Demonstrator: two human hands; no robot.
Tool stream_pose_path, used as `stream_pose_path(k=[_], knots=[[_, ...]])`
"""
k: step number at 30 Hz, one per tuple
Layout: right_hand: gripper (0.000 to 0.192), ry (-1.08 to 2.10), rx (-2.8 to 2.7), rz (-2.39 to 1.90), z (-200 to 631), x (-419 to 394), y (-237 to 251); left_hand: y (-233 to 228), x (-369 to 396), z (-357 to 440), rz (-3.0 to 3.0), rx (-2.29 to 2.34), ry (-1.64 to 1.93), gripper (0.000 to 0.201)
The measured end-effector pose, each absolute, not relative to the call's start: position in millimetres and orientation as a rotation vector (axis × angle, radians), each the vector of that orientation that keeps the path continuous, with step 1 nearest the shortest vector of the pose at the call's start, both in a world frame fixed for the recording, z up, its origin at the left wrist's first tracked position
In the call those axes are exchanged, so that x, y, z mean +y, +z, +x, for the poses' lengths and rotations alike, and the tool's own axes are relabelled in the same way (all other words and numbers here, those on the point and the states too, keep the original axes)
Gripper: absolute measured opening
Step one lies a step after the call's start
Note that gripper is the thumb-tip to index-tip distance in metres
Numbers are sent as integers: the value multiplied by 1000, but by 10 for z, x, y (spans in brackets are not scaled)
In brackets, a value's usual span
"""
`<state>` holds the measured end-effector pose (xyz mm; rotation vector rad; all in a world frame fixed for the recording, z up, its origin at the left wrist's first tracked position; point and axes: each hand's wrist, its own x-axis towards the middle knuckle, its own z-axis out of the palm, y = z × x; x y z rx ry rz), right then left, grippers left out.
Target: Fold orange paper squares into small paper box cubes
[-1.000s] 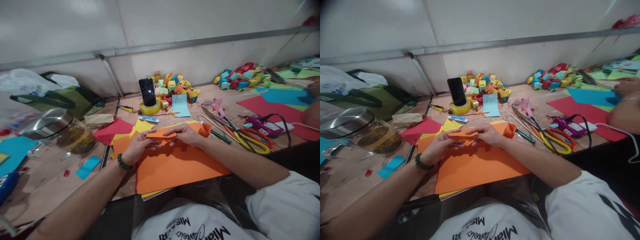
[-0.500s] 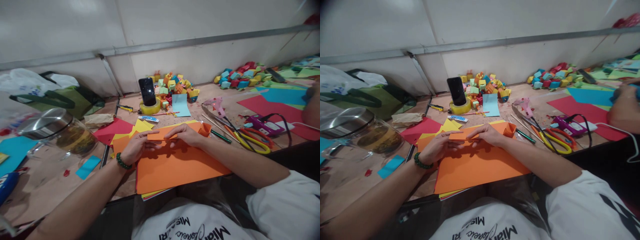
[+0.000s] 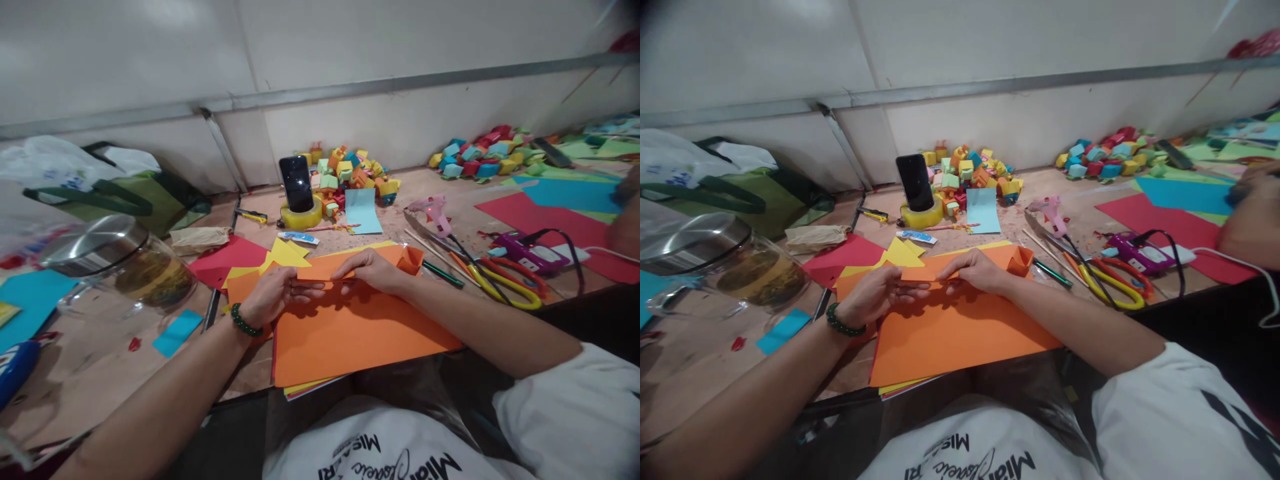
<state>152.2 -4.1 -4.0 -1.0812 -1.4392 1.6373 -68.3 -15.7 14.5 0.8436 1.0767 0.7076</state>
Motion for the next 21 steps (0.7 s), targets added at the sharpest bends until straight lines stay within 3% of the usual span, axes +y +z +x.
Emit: stream_pose_path(k=[4, 8, 15, 21], knots=[[30, 1604, -1507, -1032, 1519, -12, -110, 174, -150, -675, 803, 1111, 658, 37], [32, 1599, -1537, -987, 1506, -18, -136, 143, -152, -687, 916, 1137, 615, 17], [35, 1517, -1667, -924, 1527, -11, -192, 141, -156, -689, 933, 1146, 609, 12], [40, 1430, -1835, -844, 1592, -14, -146, 161, -153, -711, 1034, 1150, 615, 21]])
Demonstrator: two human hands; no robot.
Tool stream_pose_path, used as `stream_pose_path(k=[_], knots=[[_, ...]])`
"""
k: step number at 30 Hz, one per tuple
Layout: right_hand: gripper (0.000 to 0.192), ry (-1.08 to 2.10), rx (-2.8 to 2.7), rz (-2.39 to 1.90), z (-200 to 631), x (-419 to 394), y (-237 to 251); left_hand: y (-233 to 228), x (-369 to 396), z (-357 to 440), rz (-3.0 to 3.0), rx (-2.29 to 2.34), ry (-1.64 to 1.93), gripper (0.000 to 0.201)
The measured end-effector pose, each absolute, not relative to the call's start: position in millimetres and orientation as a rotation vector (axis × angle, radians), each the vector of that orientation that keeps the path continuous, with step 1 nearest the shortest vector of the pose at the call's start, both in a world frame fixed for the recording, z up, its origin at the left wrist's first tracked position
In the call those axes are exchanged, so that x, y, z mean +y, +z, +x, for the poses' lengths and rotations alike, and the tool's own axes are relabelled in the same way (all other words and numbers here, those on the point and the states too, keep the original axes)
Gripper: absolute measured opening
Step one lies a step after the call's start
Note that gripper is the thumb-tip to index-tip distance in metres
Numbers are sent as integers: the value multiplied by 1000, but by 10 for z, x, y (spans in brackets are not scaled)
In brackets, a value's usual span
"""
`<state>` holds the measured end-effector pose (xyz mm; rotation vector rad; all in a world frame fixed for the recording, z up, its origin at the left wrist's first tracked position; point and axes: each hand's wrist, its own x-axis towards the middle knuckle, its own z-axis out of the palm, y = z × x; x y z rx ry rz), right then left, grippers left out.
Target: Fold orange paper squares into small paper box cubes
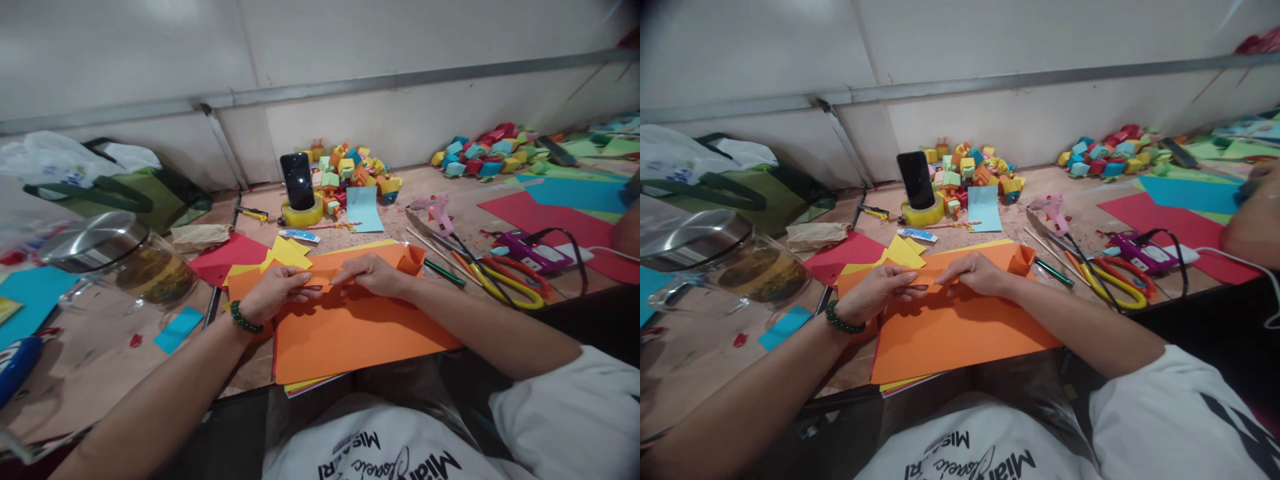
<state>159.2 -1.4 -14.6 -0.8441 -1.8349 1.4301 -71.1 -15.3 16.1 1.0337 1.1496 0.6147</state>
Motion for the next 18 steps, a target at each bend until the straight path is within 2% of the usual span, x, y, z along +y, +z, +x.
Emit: stream_pose_path(k=[3, 8, 11, 15, 18], knots=[[38, 1408, -1840, -876, 1647, 2, -55, 145, -170, -714, 1179, 1161, 667, 24], [26, 1201, -1757, -779, 1626, -36, 86, 74, -292, -624, 1671, 1212, 836, 19], [27, 1137, -1923, -885, 1535, -117, 76, 57, -375, -547, 1936, 1173, 830, 20], [31, 1224, -2072, -1029, 1490, -141, 9, 85, -405, -504, 1808, 1088, 801, 15], [38, 1468, -1896, -1061, 1529, -96, 17, 104, -379, -522, 1495, 976, 751, 29]])
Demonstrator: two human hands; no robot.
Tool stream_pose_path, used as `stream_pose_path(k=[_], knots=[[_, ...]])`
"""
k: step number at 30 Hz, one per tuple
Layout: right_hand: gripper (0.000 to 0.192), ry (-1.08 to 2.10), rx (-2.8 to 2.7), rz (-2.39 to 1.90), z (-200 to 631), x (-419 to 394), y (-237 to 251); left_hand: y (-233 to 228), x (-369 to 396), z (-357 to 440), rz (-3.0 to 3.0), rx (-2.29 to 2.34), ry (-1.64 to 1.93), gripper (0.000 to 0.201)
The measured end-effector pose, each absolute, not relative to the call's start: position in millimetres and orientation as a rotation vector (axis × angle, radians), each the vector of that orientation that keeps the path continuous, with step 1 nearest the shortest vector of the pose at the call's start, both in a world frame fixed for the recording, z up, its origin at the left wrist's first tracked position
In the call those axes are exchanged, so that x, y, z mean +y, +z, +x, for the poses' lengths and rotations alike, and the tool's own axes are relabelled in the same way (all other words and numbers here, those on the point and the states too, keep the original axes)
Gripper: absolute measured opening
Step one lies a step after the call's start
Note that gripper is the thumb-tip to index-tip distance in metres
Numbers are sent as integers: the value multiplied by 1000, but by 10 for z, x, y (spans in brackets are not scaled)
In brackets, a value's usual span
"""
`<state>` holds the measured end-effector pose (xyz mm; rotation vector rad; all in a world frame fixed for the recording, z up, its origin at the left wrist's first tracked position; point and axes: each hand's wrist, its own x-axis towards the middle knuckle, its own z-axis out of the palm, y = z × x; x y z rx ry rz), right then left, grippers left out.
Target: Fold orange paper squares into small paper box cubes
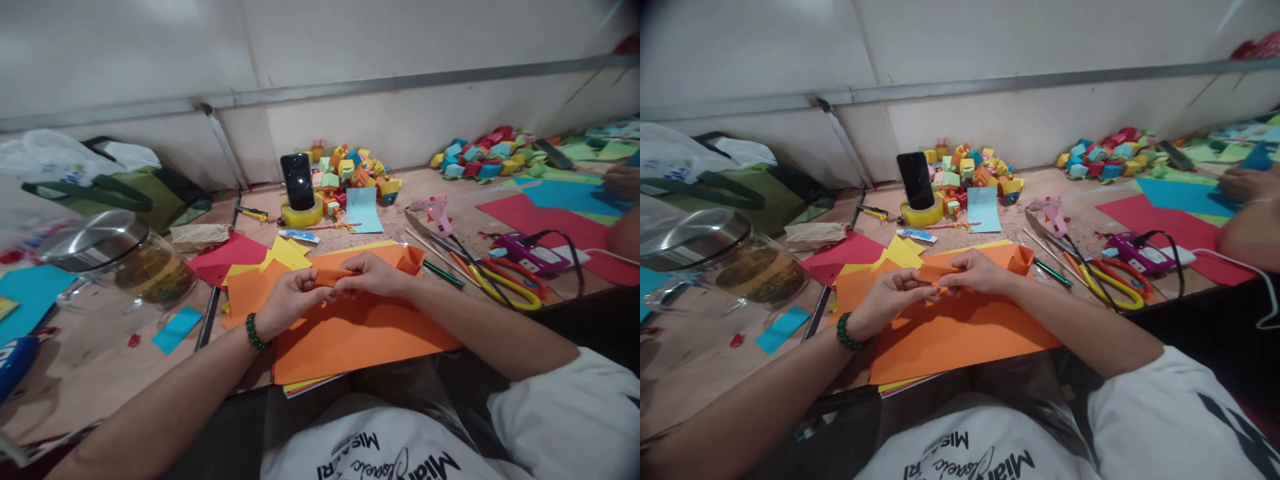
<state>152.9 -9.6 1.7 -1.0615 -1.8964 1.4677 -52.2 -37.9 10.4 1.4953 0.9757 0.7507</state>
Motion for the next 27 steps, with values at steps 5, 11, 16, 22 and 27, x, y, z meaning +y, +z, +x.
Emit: stream_pose_path(k=[5, 11, 16, 22, 27], knots=[[38, 1647, -1734, -1119, 1575, -66, 78, 99, -335, -562, 1184, 1003, 721, 41], [43, 1686, -1722, -1182, 1556, -67, 38, 116, -328, -572, 1211, 1023, 718, 39], [41, 1696, -1802, -1163, 1557, -46, 15, 105, -361, -554, 1295, 1073, 732, 41], [41, 1618, -1880, -1189, 1564, -72, 19, 81, -374, -527, 1346, 1078, 713, 43], [43, 1538, -1905, -1235, 1547, -101, 21, 91, -375, -527, 1346, 1092, 702, 42]])
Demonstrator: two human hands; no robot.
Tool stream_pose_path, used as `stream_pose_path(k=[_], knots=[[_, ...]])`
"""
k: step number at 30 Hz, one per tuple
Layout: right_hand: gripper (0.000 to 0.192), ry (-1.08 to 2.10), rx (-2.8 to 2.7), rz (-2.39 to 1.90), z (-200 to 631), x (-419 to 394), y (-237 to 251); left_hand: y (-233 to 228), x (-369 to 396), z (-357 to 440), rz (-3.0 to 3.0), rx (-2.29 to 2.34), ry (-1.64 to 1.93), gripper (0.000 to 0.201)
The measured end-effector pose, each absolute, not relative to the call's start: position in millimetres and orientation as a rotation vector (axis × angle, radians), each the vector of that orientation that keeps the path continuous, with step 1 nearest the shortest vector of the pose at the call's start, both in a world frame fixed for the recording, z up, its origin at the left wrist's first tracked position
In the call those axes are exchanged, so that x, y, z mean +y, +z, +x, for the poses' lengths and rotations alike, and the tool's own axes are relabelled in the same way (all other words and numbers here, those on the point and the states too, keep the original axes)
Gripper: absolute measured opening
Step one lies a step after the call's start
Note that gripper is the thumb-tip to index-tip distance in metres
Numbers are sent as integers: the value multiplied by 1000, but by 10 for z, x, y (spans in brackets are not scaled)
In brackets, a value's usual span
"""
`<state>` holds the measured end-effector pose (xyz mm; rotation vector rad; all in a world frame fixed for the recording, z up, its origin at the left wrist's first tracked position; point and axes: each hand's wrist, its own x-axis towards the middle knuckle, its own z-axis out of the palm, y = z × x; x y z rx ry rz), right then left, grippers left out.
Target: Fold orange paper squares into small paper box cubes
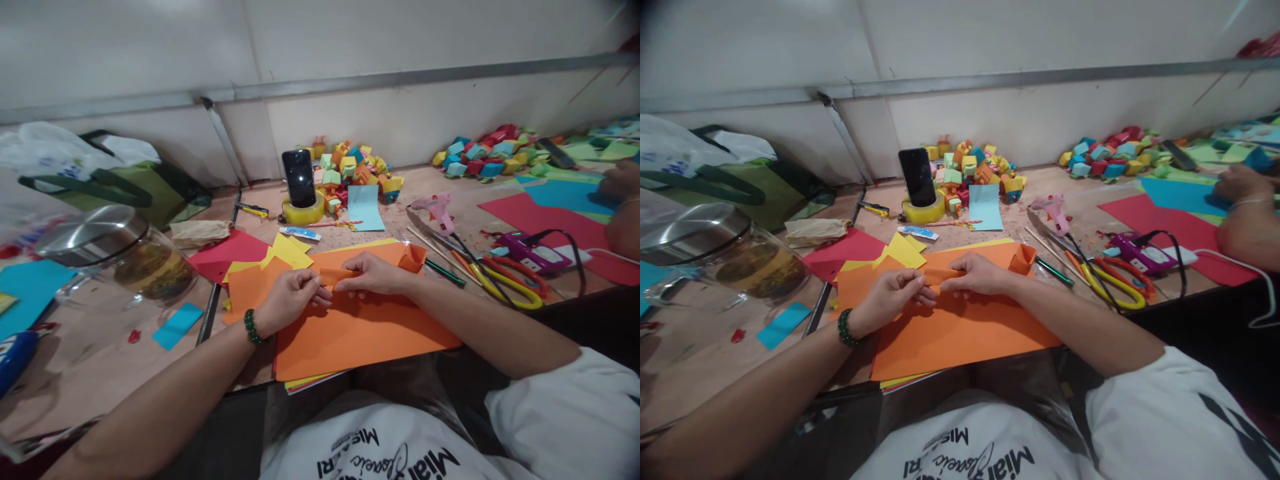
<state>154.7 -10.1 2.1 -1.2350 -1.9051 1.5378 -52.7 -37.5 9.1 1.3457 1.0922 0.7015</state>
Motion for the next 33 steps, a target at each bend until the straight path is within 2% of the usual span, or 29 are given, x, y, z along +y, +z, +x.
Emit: stream_pose_path(k=[5, 9, 14, 18, 24, 30, 33], knots=[[38, 1556, -1952, -1196, 1510, -130, 86, 132, -378, -524, 1353, 1113, 668, 37], [35, 1557, -1982, -1207, 1465, -168, 67, 94, -347, -515, 1601, 1139, 723, 33], [33, 1341, -2054, -1168, 1438, -210, -12, 52, -329, -524, 1780, 1161, 816, 29], [39, 1188, -2114, -1048, 1439, -201, -10, 81, -373, -531, 1870, 1180, 872, 27], [46, 1325, -2039, -1028, 1459, -172, 25, 98, -418, -508, 1873, 1193, 922, 31], [49, 1718, -1771, -1100, 1535, -148, 81, 115, -312, -537, 1403, 1116, 877, 47], [48, 1819, -1690, -1063, 1539, -134, 96, 141, -259, -588, 1267, 1080, 772, 52]])
